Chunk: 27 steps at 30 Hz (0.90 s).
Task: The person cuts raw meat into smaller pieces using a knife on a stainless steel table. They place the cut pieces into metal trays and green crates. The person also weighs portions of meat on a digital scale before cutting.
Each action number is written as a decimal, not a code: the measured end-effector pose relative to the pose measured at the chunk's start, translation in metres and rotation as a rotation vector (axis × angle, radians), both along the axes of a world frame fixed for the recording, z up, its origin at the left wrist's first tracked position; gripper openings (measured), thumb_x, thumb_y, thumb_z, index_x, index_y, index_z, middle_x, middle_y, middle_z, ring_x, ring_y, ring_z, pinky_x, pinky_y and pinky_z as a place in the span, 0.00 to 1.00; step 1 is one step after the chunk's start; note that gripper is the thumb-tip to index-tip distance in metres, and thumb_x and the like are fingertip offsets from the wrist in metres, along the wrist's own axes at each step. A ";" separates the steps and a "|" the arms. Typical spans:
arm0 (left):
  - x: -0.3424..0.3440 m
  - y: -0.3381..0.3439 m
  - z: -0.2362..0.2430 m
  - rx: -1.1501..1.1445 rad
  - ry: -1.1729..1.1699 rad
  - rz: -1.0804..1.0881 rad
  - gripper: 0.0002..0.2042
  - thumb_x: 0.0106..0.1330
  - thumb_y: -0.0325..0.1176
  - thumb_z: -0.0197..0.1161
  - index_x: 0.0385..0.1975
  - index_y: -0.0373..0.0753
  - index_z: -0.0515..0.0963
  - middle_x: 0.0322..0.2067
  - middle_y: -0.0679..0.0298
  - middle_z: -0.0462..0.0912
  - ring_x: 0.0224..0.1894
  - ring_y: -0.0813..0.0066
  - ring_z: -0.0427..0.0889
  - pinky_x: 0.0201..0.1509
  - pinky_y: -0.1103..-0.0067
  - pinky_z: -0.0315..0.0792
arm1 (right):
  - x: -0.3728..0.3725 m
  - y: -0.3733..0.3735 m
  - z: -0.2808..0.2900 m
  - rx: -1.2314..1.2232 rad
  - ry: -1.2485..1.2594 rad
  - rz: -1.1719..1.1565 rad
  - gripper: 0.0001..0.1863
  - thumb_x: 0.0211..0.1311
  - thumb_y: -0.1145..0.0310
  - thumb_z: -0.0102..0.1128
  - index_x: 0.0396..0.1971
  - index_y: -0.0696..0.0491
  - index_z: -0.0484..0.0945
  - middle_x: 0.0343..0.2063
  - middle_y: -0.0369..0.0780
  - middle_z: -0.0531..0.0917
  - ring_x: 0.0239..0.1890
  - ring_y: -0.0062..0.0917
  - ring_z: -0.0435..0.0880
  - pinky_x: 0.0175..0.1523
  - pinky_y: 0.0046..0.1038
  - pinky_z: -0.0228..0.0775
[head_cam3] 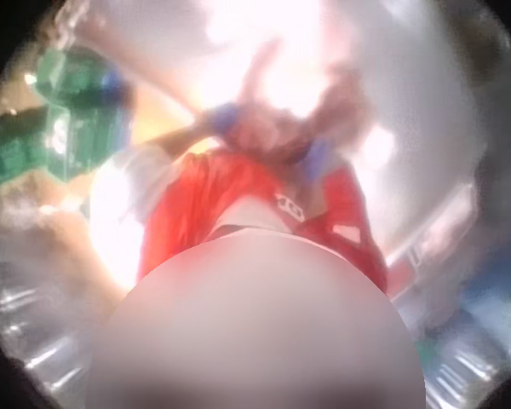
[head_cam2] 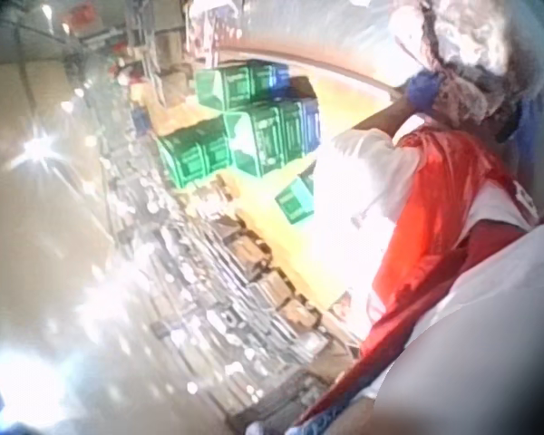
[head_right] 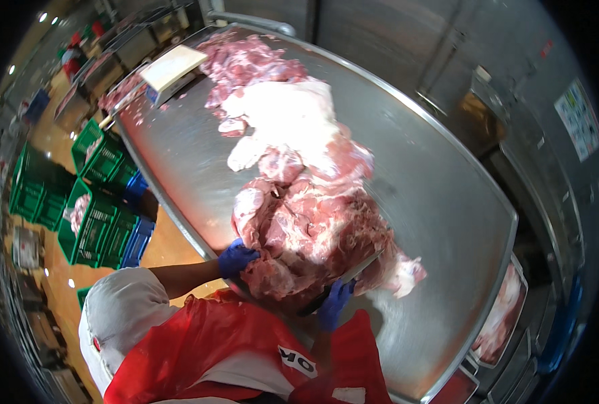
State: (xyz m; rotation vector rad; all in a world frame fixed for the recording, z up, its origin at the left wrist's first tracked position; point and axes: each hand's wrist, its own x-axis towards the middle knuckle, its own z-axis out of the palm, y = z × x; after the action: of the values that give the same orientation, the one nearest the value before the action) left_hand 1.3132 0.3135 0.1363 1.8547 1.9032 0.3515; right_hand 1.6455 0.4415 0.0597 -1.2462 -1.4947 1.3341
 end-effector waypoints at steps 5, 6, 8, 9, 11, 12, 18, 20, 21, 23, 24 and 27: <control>-0.045 0.011 -0.022 0.546 0.118 -0.029 0.21 0.62 0.39 0.59 0.56 0.45 0.75 0.42 0.66 0.83 0.42 0.64 0.82 0.47 0.66 0.67 | -0.059 0.026 0.013 0.001 0.193 -0.123 0.17 0.75 0.62 0.49 0.51 0.60 0.68 0.45 0.41 0.71 0.47 0.29 0.70 0.55 0.31 0.66; -0.054 -0.003 -0.038 0.573 0.216 0.085 0.22 0.62 0.40 0.59 0.57 0.45 0.74 0.42 0.66 0.83 0.43 0.63 0.82 0.49 0.65 0.68 | -0.074 0.007 0.009 -0.023 0.227 -0.148 0.18 0.74 0.61 0.50 0.52 0.60 0.68 0.46 0.41 0.71 0.47 0.30 0.71 0.56 0.32 0.65; -0.050 0.028 0.013 0.783 0.010 -0.015 0.17 0.63 0.40 0.57 0.50 0.42 0.76 0.42 0.58 0.82 0.46 0.57 0.81 0.47 0.66 0.72 | -0.055 0.051 -0.024 -0.046 0.176 -0.257 0.31 0.74 0.53 0.48 0.62 0.66 0.60 0.62 0.53 0.59 0.62 0.41 0.61 0.68 0.36 0.53; -0.046 0.036 0.035 0.610 -0.129 -0.020 0.20 0.63 0.41 0.58 0.53 0.41 0.74 0.46 0.56 0.80 0.48 0.56 0.79 0.50 0.65 0.72 | -0.033 0.063 -0.031 0.050 0.087 -0.375 0.32 0.73 0.52 0.49 0.61 0.66 0.61 0.61 0.52 0.60 0.61 0.40 0.62 0.68 0.36 0.53; -0.044 0.014 0.069 0.214 -0.325 0.099 0.27 0.61 0.44 0.59 0.60 0.38 0.69 0.53 0.51 0.77 0.54 0.54 0.77 0.55 0.64 0.70 | -0.059 0.043 -0.004 0.285 -0.142 -0.475 0.26 0.71 0.53 0.52 0.54 0.62 0.68 0.50 0.45 0.72 0.50 0.30 0.70 0.62 0.33 0.62; -0.046 0.012 0.053 0.385 -0.128 0.047 0.28 0.60 0.44 0.61 0.59 0.38 0.70 0.54 0.51 0.76 0.55 0.53 0.76 0.56 0.63 0.70 | -0.056 0.047 0.008 0.384 -0.210 -0.366 0.23 0.72 0.53 0.51 0.48 0.61 0.72 0.44 0.43 0.75 0.45 0.28 0.72 0.55 0.32 0.66; -0.055 0.006 0.049 0.547 0.139 -0.249 0.32 0.51 0.42 0.69 0.57 0.37 0.70 0.56 0.50 0.74 0.57 0.51 0.75 0.58 0.62 0.72 | -0.015 0.042 0.113 0.441 -0.235 -0.250 0.21 0.74 0.57 0.49 0.41 0.64 0.73 0.30 0.39 0.77 0.31 0.24 0.73 0.38 0.32 0.68; -0.066 -0.002 0.060 0.271 -0.440 -0.219 0.30 0.52 0.38 0.67 0.57 0.36 0.70 0.55 0.49 0.74 0.54 0.51 0.77 0.56 0.63 0.73 | -0.007 0.046 0.147 0.479 -0.369 -0.233 0.21 0.74 0.57 0.48 0.40 0.64 0.74 0.28 0.39 0.77 0.29 0.26 0.73 0.37 0.34 0.68; -0.069 -0.009 0.073 0.395 -0.287 -0.250 0.26 0.51 0.34 0.64 0.54 0.36 0.72 0.51 0.50 0.76 0.50 0.52 0.79 0.52 0.64 0.75 | 0.014 0.065 0.149 0.388 -0.439 -0.220 0.20 0.74 0.58 0.49 0.39 0.64 0.74 0.27 0.38 0.77 0.29 0.25 0.72 0.36 0.33 0.67; -0.083 -0.028 0.091 0.486 -0.108 -0.267 0.21 0.51 0.28 0.61 0.48 0.36 0.75 0.44 0.51 0.80 0.44 0.52 0.81 0.47 0.65 0.76 | 0.002 0.073 0.168 0.427 -0.313 -0.230 0.18 0.74 0.59 0.50 0.35 0.61 0.74 0.24 0.36 0.75 0.27 0.21 0.70 0.33 0.30 0.65; -0.090 -0.029 0.098 0.465 -0.099 -0.296 0.20 0.50 0.27 0.60 0.46 0.36 0.77 0.42 0.52 0.81 0.43 0.53 0.81 0.45 0.64 0.76 | 0.010 0.083 0.159 0.398 -0.272 -0.242 0.17 0.74 0.59 0.51 0.35 0.60 0.74 0.23 0.35 0.74 0.26 0.20 0.69 0.32 0.28 0.64; -0.120 -0.033 0.127 0.609 -0.092 -0.046 0.20 0.54 0.33 0.67 0.48 0.38 0.77 0.42 0.52 0.80 0.43 0.51 0.79 0.46 0.61 0.74 | 0.016 0.088 0.141 0.187 -0.205 -0.190 0.14 0.74 0.62 0.52 0.45 0.59 0.77 0.24 0.30 0.71 0.26 0.13 0.65 0.31 0.20 0.62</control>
State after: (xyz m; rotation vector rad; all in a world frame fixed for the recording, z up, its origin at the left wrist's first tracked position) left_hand 1.1933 0.2809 0.2638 2.1927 1.8108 1.0792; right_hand 1.6611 0.5299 0.2003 -1.3966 -1.5572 0.9437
